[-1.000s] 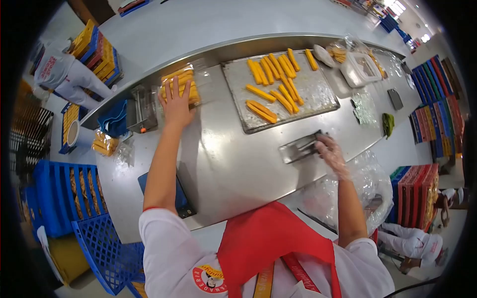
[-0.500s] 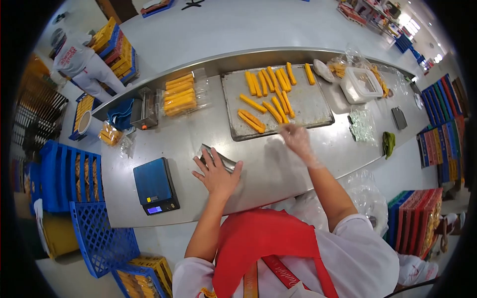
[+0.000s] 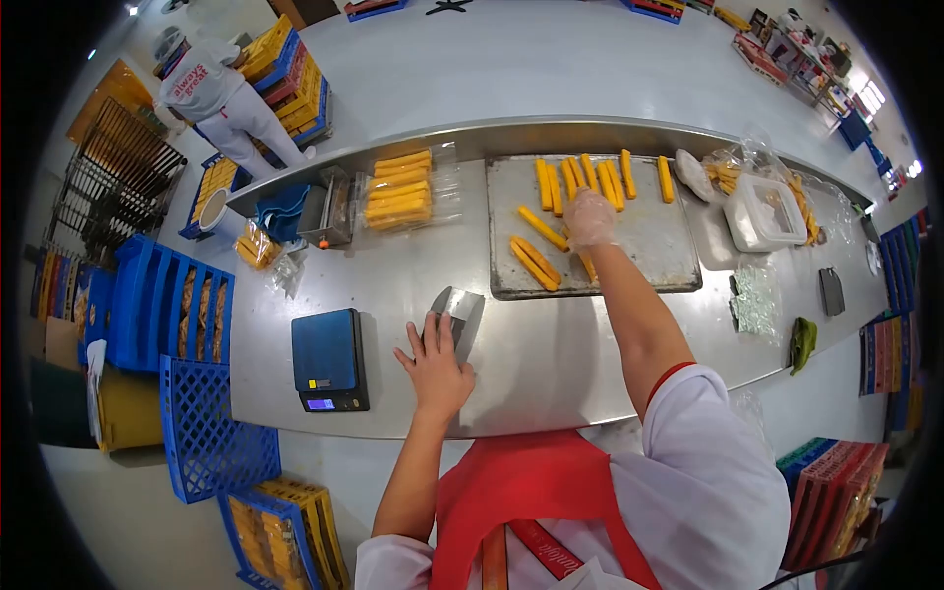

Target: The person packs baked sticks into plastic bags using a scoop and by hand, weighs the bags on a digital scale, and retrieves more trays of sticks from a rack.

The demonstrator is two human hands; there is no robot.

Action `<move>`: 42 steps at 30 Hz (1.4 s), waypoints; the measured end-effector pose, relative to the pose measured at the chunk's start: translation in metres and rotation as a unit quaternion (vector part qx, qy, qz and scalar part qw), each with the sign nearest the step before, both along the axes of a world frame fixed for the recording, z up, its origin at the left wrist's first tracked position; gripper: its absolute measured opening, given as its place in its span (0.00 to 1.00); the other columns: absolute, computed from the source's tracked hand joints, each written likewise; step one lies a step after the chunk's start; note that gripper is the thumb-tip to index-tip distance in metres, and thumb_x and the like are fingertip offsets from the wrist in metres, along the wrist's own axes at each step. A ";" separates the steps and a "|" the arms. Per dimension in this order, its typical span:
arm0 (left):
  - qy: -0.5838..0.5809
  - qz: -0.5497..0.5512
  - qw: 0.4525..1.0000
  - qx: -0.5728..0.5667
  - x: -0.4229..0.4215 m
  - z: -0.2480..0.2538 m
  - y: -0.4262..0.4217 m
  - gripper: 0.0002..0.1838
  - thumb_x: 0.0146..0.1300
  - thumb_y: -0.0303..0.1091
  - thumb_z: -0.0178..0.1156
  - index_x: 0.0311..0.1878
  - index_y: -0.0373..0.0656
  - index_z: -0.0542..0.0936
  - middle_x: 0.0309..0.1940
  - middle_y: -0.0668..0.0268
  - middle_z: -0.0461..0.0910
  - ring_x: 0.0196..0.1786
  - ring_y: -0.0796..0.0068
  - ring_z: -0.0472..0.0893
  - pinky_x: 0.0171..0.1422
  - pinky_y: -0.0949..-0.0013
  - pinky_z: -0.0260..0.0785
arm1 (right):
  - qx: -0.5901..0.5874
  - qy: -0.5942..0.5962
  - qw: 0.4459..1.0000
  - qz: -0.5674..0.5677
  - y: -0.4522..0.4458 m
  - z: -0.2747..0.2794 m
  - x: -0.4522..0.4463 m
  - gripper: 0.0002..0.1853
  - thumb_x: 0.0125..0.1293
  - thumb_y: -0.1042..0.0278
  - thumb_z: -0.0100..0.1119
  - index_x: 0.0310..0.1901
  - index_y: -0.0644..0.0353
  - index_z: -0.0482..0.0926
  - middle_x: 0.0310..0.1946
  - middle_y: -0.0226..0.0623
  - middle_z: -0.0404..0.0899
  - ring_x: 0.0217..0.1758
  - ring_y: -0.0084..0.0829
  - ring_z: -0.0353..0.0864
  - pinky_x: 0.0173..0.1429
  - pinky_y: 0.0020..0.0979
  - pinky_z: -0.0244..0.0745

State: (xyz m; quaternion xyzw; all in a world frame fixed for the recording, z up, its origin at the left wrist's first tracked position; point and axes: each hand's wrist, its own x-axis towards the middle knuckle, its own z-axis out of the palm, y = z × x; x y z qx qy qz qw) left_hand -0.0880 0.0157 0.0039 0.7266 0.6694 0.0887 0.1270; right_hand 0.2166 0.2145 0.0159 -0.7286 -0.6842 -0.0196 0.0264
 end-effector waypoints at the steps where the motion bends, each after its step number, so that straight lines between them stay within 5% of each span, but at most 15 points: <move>1: 0.012 0.002 1.000 -0.001 0.003 0.006 -0.001 0.47 0.49 0.34 0.61 0.77 0.52 0.59 0.77 0.54 0.53 0.79 0.32 0.45 0.72 0.18 0.34 | 0.012 -0.022 1.000 -0.015 0.003 0.000 0.000 0.10 0.57 0.67 0.63 0.39 0.60 0.86 0.44 0.49 0.86 0.52 0.44 0.85 0.56 0.40 0.80; 8: -0.062 -0.009 0.998 0.026 -0.005 0.004 0.011 0.30 0.47 0.31 0.60 0.60 0.53 0.76 0.72 0.53 0.59 0.77 0.38 0.53 0.73 0.20 0.37 | -0.149 -0.144 0.973 0.103 0.028 0.009 0.001 0.17 0.60 0.63 0.63 0.50 0.54 0.86 0.51 0.45 0.84 0.56 0.43 0.84 0.60 0.38 0.80; 10: -0.070 -0.033 0.996 0.047 -0.016 -0.005 0.012 0.25 0.46 0.30 0.60 0.53 0.50 0.77 0.71 0.53 0.60 0.76 0.40 0.55 0.73 0.21 0.39 | -0.075 0.035 0.996 -0.022 0.016 0.025 -0.016 0.15 0.63 0.62 0.60 0.49 0.55 0.86 0.51 0.47 0.84 0.56 0.44 0.84 0.59 0.40 0.79; 17: -0.110 -0.035 0.990 0.079 -0.031 0.000 0.002 0.14 0.41 0.27 0.62 0.34 0.44 0.74 0.67 0.50 0.65 0.70 0.44 0.64 0.74 0.29 0.47 | -0.063 0.099 0.985 -0.126 0.027 0.013 -0.029 0.22 0.61 0.51 0.58 0.48 0.61 0.84 0.52 0.50 0.83 0.59 0.51 0.81 0.63 0.44 0.74; 20: -0.158 -0.084 0.975 0.128 -0.041 -0.006 0.000 0.15 0.38 0.27 0.62 0.32 0.43 0.72 0.64 0.47 0.67 0.65 0.44 0.68 0.73 0.37 0.53 | -0.008 -0.043 0.998 0.036 0.007 0.022 -0.017 0.24 0.62 0.50 0.58 0.45 0.65 0.85 0.44 0.49 0.86 0.51 0.46 0.86 0.55 0.40 0.79; 22: -0.166 -0.099 0.972 0.130 -0.047 -0.010 -0.003 0.15 0.37 0.26 0.62 0.32 0.43 0.71 0.63 0.47 0.68 0.63 0.43 0.69 0.72 0.40 0.56 | 0.044 0.326 0.944 0.023 -0.009 0.026 -0.014 0.18 0.61 0.57 0.58 0.41 0.65 0.85 0.35 0.44 0.86 0.42 0.41 0.87 0.52 0.37 0.80; 24: -0.181 -0.142 0.964 0.137 -0.051 -0.009 -0.002 0.15 0.35 0.26 0.61 0.31 0.42 0.71 0.61 0.46 0.70 0.61 0.42 0.71 0.68 0.46 0.61 | -0.092 0.475 0.870 0.097 -0.038 0.019 0.000 0.17 0.61 0.58 0.58 0.40 0.65 0.84 0.33 0.41 0.85 0.39 0.39 0.86 0.50 0.35 0.80; 25: -0.182 -0.136 0.965 0.133 -0.052 -0.007 -0.002 0.15 0.35 0.26 0.61 0.31 0.42 0.71 0.61 0.46 0.70 0.61 0.42 0.71 0.68 0.46 0.61 | -0.211 0.601 0.754 0.159 -0.055 0.017 0.004 0.15 0.61 0.60 0.58 0.39 0.64 0.84 0.31 0.39 0.84 0.35 0.36 0.85 0.48 0.33 0.80; 27: -0.195 -0.195 0.955 0.112 -0.050 -0.004 -0.004 0.15 0.35 0.26 0.60 0.31 0.42 0.70 0.61 0.47 0.70 0.61 0.42 0.71 0.70 0.45 0.61 | -0.297 0.677 0.666 0.104 -0.096 -0.008 -0.004 0.16 0.63 0.58 0.56 0.40 0.63 0.83 0.29 0.37 0.83 0.32 0.32 0.81 0.44 0.30 0.78; 29: -0.203 -0.228 0.948 0.091 -0.041 -0.002 -0.007 0.16 0.35 0.26 0.60 0.32 0.42 0.70 0.61 0.47 0.70 0.61 0.42 0.71 0.72 0.45 0.60 | -0.313 0.634 0.707 0.029 -0.136 0.002 -0.022 0.19 0.64 0.57 0.54 0.43 0.67 0.82 0.35 0.41 0.84 0.32 0.32 0.81 0.42 0.29 0.77; 32: -0.210 -0.301 0.928 0.066 -0.020 -0.003 -0.006 0.19 0.36 0.27 0.61 0.37 0.42 0.71 0.64 0.47 0.68 0.63 0.43 0.71 0.76 0.44 0.56 | -0.530 0.623 0.574 -0.030 -0.146 0.006 -0.026 0.17 0.67 0.61 0.56 0.48 0.67 0.78 0.35 0.41 0.82 0.30 0.37 0.82 0.37 0.36 0.80; 33: -0.208 -0.331 0.919 0.058 -0.013 -0.004 -0.006 0.21 0.36 0.28 0.61 0.40 0.42 0.72 0.66 0.47 0.67 0.64 0.43 0.71 0.78 0.43 0.53 | -0.524 0.627 0.576 -0.033 -0.152 -0.011 -0.013 0.17 0.67 0.61 0.56 0.48 0.67 0.78 0.35 0.41 0.82 0.30 0.37 0.82 0.37 0.36 0.80; 37: -0.165 -0.341 0.925 0.032 0.017 0.006 -0.009 0.32 0.38 0.30 0.62 0.55 0.43 0.73 0.70 0.48 0.63 0.71 0.44 0.65 0.80 0.38 0.45 | -0.258 0.371 0.878 0.156 -0.179 -0.015 0.009 0.22 0.67 0.54 0.54 0.45 0.70 0.78 0.24 0.45 0.81 0.28 0.37 0.81 0.34 0.37 0.76; 39: -0.079 -0.250 0.962 0.079 0.034 0.015 -0.017 0.44 0.41 0.34 0.65 0.69 0.47 0.68 0.73 0.50 0.61 0.78 0.48 0.57 0.80 0.32 0.36 | -0.326 0.425 0.841 -0.069 -0.181 0.004 0.009 0.17 0.65 0.55 0.58 0.41 0.64 0.82 0.26 0.48 0.82 0.28 0.42 0.82 0.37 0.39 0.78; 42: -0.065 -0.209 0.975 0.032 0.051 0.014 -0.022 0.49 0.44 0.40 0.69 0.74 0.48 0.63 0.75 0.52 0.59 0.80 0.51 0.52 0.79 0.29 0.32 | -0.311 0.604 0.733 -0.031 -0.199 -0.007 -0.003 0.22 0.65 0.52 0.61 0.40 0.70 0.83 0.25 0.38 0.81 0.27 0.28 0.80 0.35 0.33 0.78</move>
